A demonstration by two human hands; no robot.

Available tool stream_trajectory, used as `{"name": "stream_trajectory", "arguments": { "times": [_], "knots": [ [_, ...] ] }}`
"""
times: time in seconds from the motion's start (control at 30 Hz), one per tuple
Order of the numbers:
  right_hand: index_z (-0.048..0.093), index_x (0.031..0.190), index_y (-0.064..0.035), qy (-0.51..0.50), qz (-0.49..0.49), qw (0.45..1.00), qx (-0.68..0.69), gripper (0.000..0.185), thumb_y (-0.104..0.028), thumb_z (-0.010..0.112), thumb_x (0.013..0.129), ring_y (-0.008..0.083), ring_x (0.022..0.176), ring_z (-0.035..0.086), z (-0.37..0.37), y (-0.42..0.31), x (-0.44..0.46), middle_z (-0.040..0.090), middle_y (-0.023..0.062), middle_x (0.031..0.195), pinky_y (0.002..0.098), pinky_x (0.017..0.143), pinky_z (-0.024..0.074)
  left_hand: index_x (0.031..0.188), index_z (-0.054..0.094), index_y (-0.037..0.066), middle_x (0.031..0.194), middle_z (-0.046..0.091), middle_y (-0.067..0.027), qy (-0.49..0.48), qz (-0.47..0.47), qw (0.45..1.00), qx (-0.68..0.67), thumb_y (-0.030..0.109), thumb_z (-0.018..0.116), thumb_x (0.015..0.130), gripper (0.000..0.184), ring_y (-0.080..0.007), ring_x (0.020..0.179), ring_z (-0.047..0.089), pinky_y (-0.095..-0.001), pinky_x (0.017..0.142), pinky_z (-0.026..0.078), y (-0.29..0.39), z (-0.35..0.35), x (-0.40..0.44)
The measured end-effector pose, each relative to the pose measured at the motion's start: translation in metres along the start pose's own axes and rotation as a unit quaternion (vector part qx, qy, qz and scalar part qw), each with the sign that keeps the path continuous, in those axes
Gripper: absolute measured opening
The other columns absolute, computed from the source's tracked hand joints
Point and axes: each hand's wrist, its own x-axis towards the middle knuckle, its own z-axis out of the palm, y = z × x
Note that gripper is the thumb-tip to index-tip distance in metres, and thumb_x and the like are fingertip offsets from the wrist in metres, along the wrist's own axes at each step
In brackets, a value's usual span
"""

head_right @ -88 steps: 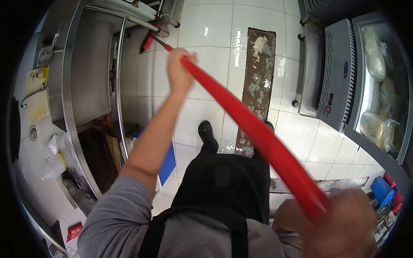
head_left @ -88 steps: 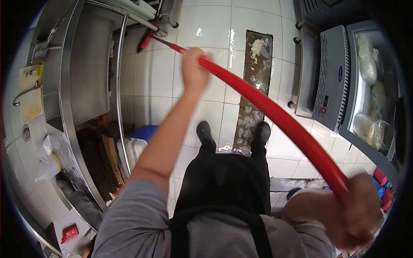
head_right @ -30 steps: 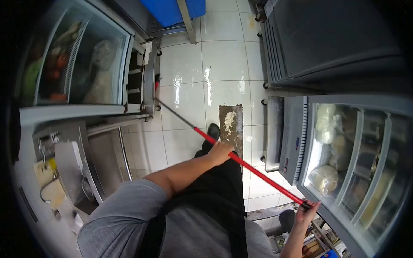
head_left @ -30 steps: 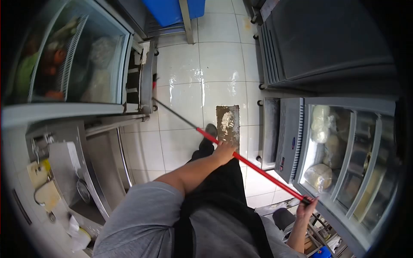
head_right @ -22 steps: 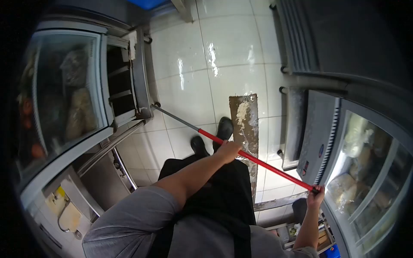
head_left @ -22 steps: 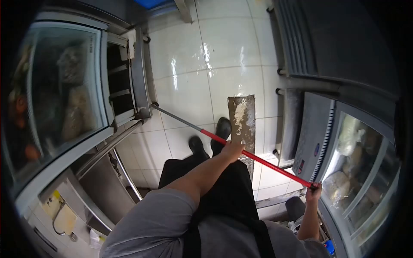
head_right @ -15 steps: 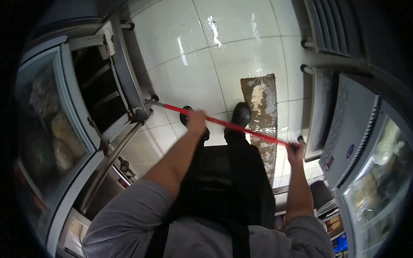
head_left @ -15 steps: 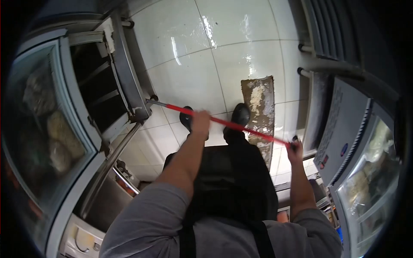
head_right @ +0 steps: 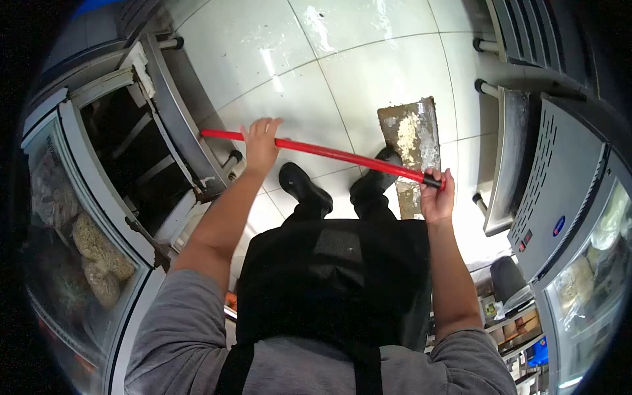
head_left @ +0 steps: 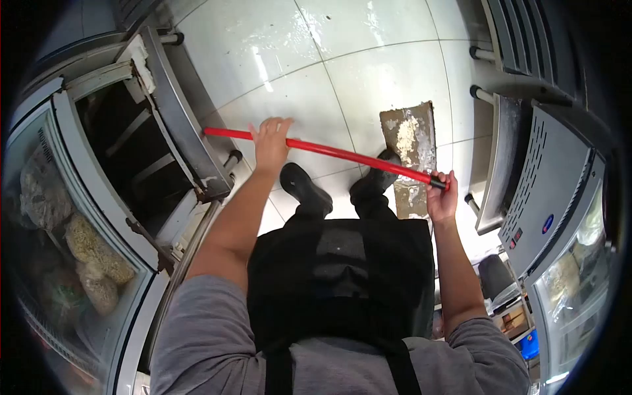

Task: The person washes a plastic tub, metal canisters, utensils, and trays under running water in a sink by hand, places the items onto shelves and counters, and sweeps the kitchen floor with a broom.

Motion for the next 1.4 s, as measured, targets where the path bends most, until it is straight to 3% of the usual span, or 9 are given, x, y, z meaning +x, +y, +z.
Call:
{"name": "stream_trajectory", "arguments": {
  "times": [0.2,0.43,0.6,0.67,0.73,0.97,1.17,1.23,1.4],
  "knots": [
    [0.045,0.072,-0.0106,-0.045,0.083,0.994,-0.058,0.03,-0.032,0.048,0.093,0.0203,0.087,0.057,0.062,0.041,0.068,0.054,0.0042,0.074,0.0403,0.077,0.0503,0.097,0.059,0.015,0.103,0.056,-0.0071,0.037,-0.275,0.953,0.121,0.013,0.063,0.074,0.023,-0.0255,0.115,0.044,-0.0594,0.102,0.021,-0.072,0.02,0.014],
    [0.05,0.076,-0.0066,0.098,-0.008,0.992,-0.074,0.022,-0.023,0.051,0.091,0.0201,0.08,0.053,-0.043,-0.092,-0.022,0.052,0.0047,0.074,0.0381,0.089,0.0453,0.095,0.06,0.016,0.09,0.058,-0.007,-0.059,-0.065,0.996,0.015,0.006,0.05,0.075,0.025,-0.0236,0.099,0.053,-0.0646,0.1,0.014,0.069,0.047,-0.021],
    [0.034,0.054,-0.0134,0.43,-0.199,0.874,-0.104,0.037,-0.019,0.048,0.089,0.0154,0.052,0.04,-0.171,-0.212,-0.273,0.034,-0.0006,0.052,0.033,0.073,0.048,0.085,0.057,0.013,0.083,0.054,-0.0047,-0.043,0.225,0.889,-0.397,0.013,0.053,0.073,0.013,-0.0262,0.088,0.053,-0.0461,0.079,0.039,0.269,-0.012,-0.149],
    [0.033,0.054,-0.0131,0.4,-0.234,0.886,0.014,0.038,-0.019,0.049,0.088,0.016,0.053,0.042,-0.189,-0.253,-0.33,0.034,-0.0004,0.052,0.0384,0.08,0.0491,0.082,0.057,0.013,0.082,0.054,-0.0047,-0.007,0.25,0.864,-0.438,0.013,0.054,0.072,0.01,-0.0266,0.085,0.054,-0.0442,0.075,0.041,0.283,-0.05,-0.141],
    [0.034,0.055,-0.0124,0.316,-0.218,0.924,-0.008,0.037,-0.019,0.048,0.089,0.0164,0.054,0.043,-0.185,-0.263,-0.33,0.036,0.0002,0.052,0.0394,0.082,0.0488,0.083,0.06,0.014,0.084,0.057,-0.0051,-0.223,0.141,0.935,-0.237,0.013,0.055,0.072,0.012,-0.0255,0.085,0.056,-0.0428,0.074,0.043,0.246,-0.067,-0.113],
    [0.042,0.066,-0.0089,0.182,-0.152,0.969,-0.065,0.031,-0.024,0.049,0.092,0.0173,0.071,0.049,-0.062,-0.21,-0.254,0.046,0.0025,0.065,0.0359,0.086,0.042,0.091,0.056,0.013,0.096,0.055,-0.0074,-0.079,-0.005,0.995,-0.063,0.011,0.054,0.076,0.016,-0.025,0.096,0.052,-0.0626,0.098,0.024,0.126,-0.063,-0.068],
    [0.039,0.063,-0.0139,0.288,-0.291,0.908,-0.091,0.03,-0.019,0.051,0.089,0.0122,0.062,0.044,-0.125,-0.306,-0.484,0.04,-0.0018,0.058,0.0319,0.074,0.0435,0.079,0.059,0.008,0.085,0.057,-0.0139,-0.191,0.215,0.937,-0.199,0.012,0.056,0.076,0.006,-0.0313,0.078,0.055,-0.051,0.065,0.039,0.302,-0.085,-0.139],
    [0.034,0.062,-0.0151,0.351,-0.39,0.85,-0.044,0.029,-0.015,0.048,0.087,0.012,0.056,0.04,-0.175,-0.348,-0.619,0.034,-0.003,0.055,0.031,0.069,0.039,0.087,0.057,0.009,0.091,0.056,-0.0123,-0.402,0.317,0.78,-0.36,0.024,0.064,0.075,0.021,-0.0282,0.083,0.055,-0.0559,0.078,0.033,0.378,-0.087,-0.176],
    [0.032,0.061,-0.0146,0.284,-0.481,0.828,-0.047,0.031,-0.013,0.048,0.087,0.0134,0.058,0.04,-0.149,-0.357,-0.729,0.034,-0.0021,0.056,0.0296,0.068,0.0367,0.08,0.06,0.012,0.077,0.06,-0.0066,-0.293,0.391,0.813,-0.317,0.032,0.071,0.067,0.026,-0.026,0.079,0.059,-0.0477,0.077,0.035,0.424,-0.166,-0.192]
  ]
}}
